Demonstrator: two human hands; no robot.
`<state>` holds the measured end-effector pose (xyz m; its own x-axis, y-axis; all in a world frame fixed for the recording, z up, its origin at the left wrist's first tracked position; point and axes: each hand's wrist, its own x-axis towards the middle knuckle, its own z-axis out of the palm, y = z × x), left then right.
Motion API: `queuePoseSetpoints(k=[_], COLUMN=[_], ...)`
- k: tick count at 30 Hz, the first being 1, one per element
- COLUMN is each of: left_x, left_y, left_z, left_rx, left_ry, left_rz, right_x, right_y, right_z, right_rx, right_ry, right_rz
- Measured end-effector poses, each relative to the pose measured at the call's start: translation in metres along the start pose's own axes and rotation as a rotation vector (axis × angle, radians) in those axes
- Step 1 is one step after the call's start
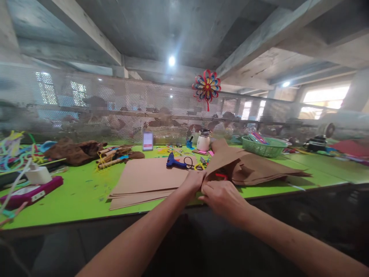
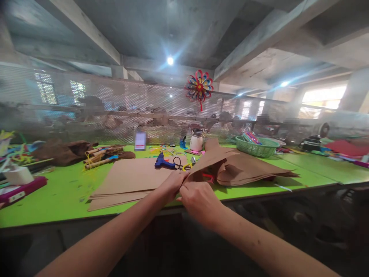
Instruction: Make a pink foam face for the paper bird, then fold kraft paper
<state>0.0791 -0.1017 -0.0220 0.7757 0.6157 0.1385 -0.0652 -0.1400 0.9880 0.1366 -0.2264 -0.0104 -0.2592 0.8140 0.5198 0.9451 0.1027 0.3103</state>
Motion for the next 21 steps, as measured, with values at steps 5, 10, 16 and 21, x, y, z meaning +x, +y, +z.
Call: queuePoseSetpoints(k=[5, 10, 16, 21], left_x=[-0.009, -0.011, -0.003, 0.000], left_y=[0.004, -0.002, -0.013, -0.011], left_z=[-0.002, -0.013, -0.034, -0.054], left_rx=[-0.117, -0.060, 0.018, 0.063], left_ry=[-0.035, -0.051, 0.185, 0.305], left_rz=[-0.049, -0.034, 0.002, 0.004], right_x=[0.001, 0.006, 0.005, 0.005], right_y=[0.008, 0.009, 0.017, 0.023], right_z=[0.005, 0.005, 0.014, 0.009], right_rx=[0.141, 0.305, 0.607, 0.824], right_ry=[-0.045, -0.027, -0.030, -0.001], right_rz=[0.018, 0.006, 0.071, 0.126])
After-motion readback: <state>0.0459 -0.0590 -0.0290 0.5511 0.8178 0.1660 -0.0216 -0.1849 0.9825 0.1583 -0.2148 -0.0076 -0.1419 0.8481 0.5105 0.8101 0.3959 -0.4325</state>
